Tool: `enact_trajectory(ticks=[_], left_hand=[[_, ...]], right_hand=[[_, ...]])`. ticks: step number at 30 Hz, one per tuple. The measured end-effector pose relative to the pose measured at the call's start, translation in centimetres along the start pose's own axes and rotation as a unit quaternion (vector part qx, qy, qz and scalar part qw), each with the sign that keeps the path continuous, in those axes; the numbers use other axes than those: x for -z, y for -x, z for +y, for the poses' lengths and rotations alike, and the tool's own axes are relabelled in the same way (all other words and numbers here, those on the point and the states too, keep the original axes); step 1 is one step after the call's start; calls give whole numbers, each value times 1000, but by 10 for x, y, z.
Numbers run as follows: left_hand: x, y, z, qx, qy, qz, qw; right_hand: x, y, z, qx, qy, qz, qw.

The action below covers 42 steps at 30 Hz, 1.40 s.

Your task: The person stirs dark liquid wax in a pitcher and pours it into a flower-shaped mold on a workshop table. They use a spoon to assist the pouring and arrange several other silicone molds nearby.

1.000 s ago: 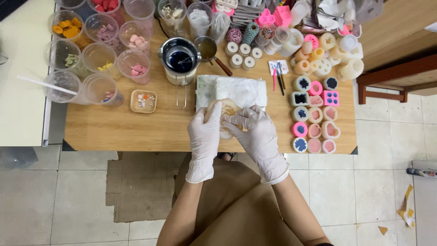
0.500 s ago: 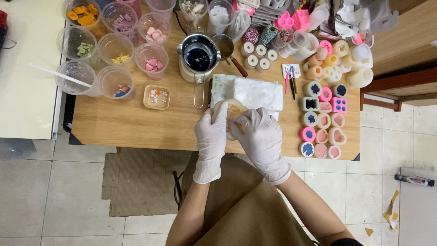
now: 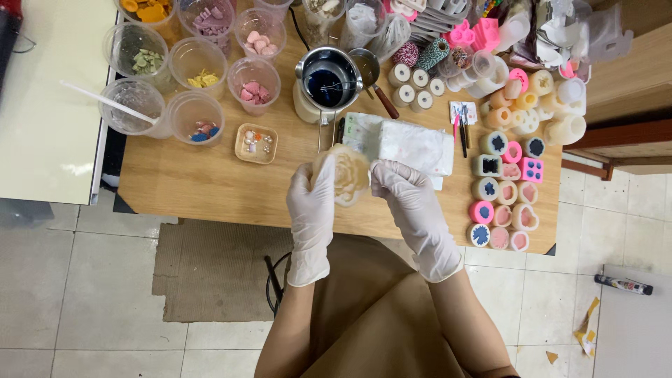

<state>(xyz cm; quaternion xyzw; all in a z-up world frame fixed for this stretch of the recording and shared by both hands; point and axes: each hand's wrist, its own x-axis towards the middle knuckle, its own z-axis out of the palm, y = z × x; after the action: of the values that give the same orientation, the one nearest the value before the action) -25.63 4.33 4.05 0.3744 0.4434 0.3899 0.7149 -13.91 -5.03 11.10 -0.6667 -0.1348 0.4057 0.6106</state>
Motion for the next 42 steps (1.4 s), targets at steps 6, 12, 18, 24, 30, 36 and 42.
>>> enact_trajectory(ticks=[6, 12, 18, 24, 30, 36, 42], left_hand=[[25, -20, 2, 21, 66, 20, 997], [46, -26, 26, 79, 86, 45, 992], [82, -32, 17, 82, 139, 86, 983], [114, -19, 13, 79, 165, 136, 974], [130, -8, 14, 101, 165, 177, 965], [141, 0, 3, 95, 172, 192, 962], [139, -3, -4, 93, 198, 195, 956]], right_hand=[[-3, -16, 7, -67, -104, -75, 990], [-9, -40, 21, -119, -187, -124, 967], [-40, -104, 1, -85, -70, -38, 993], [-106, -224, -20, 104, 169, -51, 979], [-145, -305, -8, 203, 333, -49, 920], [-155, -325, -20, 226, 437, 9, 870], [-169, -293, -53, 99, 331, 66, 936]])
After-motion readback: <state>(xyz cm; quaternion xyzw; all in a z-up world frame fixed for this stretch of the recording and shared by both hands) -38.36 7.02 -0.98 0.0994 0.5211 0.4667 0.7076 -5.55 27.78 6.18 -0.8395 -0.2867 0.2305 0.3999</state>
